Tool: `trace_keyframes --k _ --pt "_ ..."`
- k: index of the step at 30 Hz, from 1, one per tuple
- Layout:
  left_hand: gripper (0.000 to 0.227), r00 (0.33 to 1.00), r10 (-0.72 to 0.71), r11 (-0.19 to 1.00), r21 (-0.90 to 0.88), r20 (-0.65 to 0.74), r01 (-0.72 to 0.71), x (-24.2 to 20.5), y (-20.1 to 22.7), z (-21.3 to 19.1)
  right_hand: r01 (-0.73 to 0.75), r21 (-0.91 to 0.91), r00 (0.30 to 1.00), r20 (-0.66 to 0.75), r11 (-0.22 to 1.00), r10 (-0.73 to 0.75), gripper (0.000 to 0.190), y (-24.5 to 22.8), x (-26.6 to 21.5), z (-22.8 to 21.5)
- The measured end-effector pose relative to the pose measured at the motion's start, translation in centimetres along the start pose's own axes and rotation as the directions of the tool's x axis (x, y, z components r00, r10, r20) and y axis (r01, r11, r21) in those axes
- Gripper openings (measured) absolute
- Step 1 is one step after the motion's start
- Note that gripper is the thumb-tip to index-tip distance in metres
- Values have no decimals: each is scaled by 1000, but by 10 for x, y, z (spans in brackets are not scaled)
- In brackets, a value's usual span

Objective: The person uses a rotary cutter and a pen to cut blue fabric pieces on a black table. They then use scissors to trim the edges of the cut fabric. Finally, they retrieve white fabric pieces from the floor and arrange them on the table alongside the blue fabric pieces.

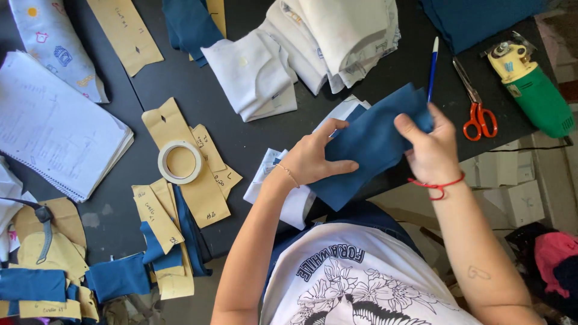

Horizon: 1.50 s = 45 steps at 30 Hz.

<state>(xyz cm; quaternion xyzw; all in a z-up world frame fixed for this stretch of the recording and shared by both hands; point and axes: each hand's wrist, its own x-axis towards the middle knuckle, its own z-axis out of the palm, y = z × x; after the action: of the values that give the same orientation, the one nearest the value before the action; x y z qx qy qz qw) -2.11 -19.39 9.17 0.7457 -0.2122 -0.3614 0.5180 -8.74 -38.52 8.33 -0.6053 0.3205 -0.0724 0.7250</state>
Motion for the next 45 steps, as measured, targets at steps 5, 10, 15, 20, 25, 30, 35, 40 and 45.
trace_keyframes --k 5,10,15,20,25,30,35,40,45 --pt "47 963 -257 945 188 -83 269 23 -53 32 264 -459 946 -50 848 -322 21 34 63 -54" --pt "54 872 -364 822 327 -328 466 29 -57 55 695 -584 692 386 418 -610 46 14 42 -29" --pt "51 878 -422 875 149 -228 460 44 -55 57 687 -590 726 583 425 -365 71 26 -6 -9" --pt "47 953 -299 931 -234 -47 281 63 -20 65 650 -711 729 484 267 -485 62 34 15 -22" --pt "58 918 -179 710 600 -354 370 83 -43 58 165 -744 985 90 647 -147 30 -9 66 -85" --pt "67 916 -382 658 659 -126 365 102 -52 47 323 -762 938 177 562 -300 20 -59 45 -116" --pt "42 983 -182 828 535 -25 167 88 -41 33 343 -781 912 144 522 -385 16 -60 34 -123" --pt "36 999 -10 905 425 42 -9 69 -46 29 346 -752 903 105 561 -417 14 -61 20 -109" --pt "41 989 48 862 495 138 -111 45 -29 22 388 -779 858 109 493 -502 15 -56 8 -101"
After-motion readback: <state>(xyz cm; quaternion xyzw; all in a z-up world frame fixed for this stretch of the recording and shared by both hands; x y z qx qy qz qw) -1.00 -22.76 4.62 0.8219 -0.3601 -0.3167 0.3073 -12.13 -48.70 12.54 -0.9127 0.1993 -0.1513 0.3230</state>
